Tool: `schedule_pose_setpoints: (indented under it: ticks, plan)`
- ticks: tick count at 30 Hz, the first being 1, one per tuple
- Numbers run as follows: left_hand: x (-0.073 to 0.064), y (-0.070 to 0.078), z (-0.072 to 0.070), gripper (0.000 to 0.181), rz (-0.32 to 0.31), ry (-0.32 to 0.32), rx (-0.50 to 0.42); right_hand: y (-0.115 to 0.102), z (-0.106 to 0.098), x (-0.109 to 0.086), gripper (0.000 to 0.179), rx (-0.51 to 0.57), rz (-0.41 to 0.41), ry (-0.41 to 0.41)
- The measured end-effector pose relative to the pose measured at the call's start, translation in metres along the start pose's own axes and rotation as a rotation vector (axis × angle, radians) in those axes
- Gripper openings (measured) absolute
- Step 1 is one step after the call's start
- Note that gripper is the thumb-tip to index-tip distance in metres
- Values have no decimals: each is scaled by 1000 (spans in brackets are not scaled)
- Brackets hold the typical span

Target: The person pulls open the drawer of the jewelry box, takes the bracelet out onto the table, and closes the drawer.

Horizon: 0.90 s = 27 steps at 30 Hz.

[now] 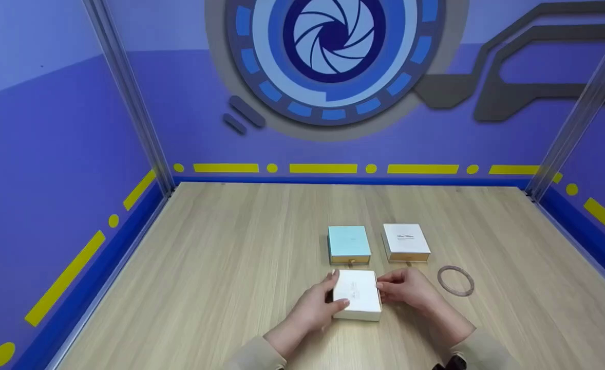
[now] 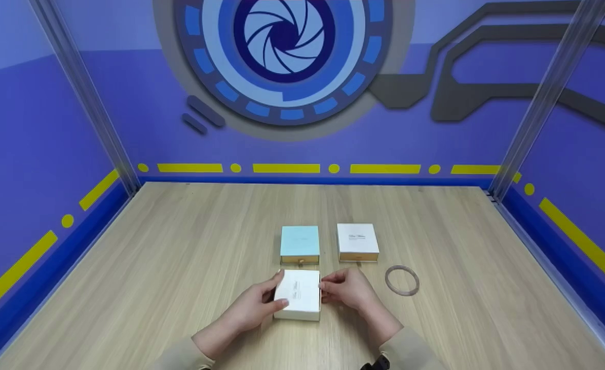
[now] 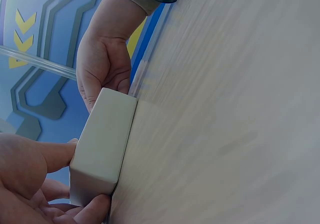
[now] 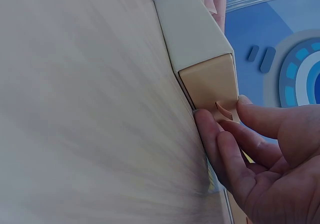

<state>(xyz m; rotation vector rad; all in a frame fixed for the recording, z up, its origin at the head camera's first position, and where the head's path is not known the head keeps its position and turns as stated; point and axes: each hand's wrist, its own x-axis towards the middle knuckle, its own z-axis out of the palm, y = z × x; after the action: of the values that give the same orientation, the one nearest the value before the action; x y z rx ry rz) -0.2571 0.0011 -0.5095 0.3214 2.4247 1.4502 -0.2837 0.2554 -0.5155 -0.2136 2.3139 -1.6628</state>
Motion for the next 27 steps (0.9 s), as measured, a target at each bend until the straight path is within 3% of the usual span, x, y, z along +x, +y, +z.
schedule_pose_setpoints:
  ticks: [19, 27]
  plan:
    - [0, 0, 0, 74, -5, -2, -8, 0, 1, 0, 35, -9, -24, -13]
    - [0, -2, 0, 72, 41, 11, 13, -1, 2, -2, 34, 18, -6, -9]
